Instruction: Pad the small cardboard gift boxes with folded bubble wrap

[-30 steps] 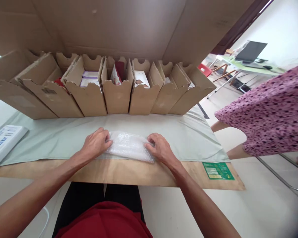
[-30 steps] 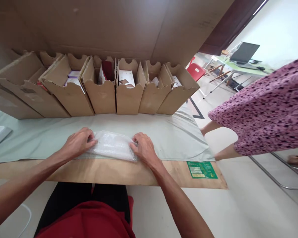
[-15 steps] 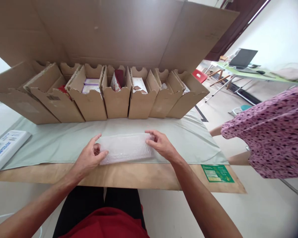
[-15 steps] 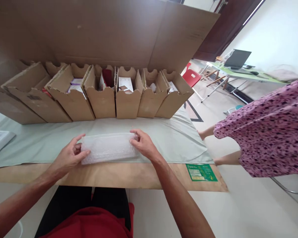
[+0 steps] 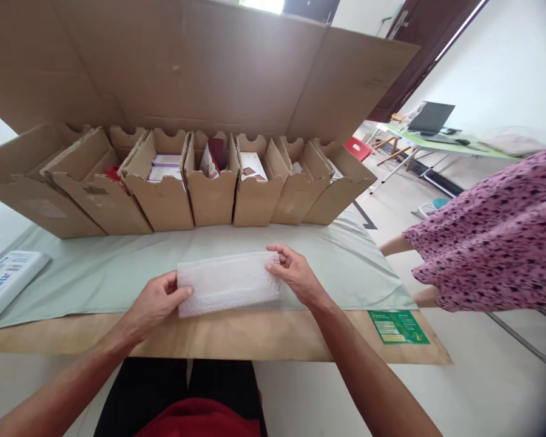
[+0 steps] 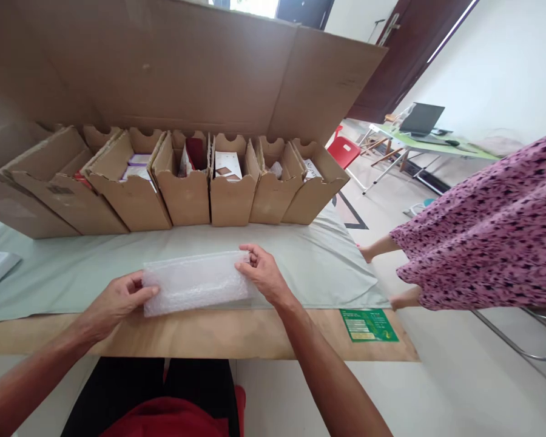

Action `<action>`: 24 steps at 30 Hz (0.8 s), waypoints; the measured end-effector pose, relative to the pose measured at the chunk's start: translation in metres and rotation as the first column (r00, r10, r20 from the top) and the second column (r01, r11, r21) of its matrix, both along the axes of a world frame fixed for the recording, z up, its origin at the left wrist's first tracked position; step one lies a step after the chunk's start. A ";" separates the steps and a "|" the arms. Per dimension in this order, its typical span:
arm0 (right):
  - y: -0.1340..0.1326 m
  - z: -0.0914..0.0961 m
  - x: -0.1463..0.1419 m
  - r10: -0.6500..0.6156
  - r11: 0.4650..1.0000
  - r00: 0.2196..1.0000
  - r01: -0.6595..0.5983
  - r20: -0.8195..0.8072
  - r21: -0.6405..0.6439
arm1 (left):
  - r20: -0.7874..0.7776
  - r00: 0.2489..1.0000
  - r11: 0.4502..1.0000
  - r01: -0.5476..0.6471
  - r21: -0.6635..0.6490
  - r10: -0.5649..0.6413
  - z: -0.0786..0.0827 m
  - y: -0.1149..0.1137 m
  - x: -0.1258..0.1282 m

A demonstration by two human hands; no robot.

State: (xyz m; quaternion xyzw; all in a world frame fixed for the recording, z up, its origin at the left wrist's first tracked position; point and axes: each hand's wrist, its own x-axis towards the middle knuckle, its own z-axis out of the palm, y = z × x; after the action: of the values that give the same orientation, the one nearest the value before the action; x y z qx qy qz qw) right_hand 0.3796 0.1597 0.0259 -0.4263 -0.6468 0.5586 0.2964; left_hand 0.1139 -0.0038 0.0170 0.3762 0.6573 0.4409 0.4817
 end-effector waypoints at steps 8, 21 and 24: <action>-0.072 -0.006 0.006 0.199 0.948 0.978 -0.178 0.056 -0.263 | -0.613 0.790 0.981 0.098 0.167 0.025 0.021 0.055 -0.026; -0.110 -0.019 0.006 0.080 0.900 0.997 -0.062 0.022 -0.432 | -0.861 0.490 0.757 0.613 0.225 -0.140 -0.002 0.028 0.021; -0.111 -0.020 0.008 0.052 0.887 0.996 -0.080 -0.075 -0.455 | -0.835 0.486 0.588 0.764 0.263 -0.257 -0.008 -0.012 0.023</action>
State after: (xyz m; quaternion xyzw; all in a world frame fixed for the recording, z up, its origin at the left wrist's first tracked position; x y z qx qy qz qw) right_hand 0.3876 0.0485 0.0054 -0.4445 -0.5020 0.7176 0.1883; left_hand 0.1365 -0.0157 0.0089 0.8395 0.4530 0.2622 0.1461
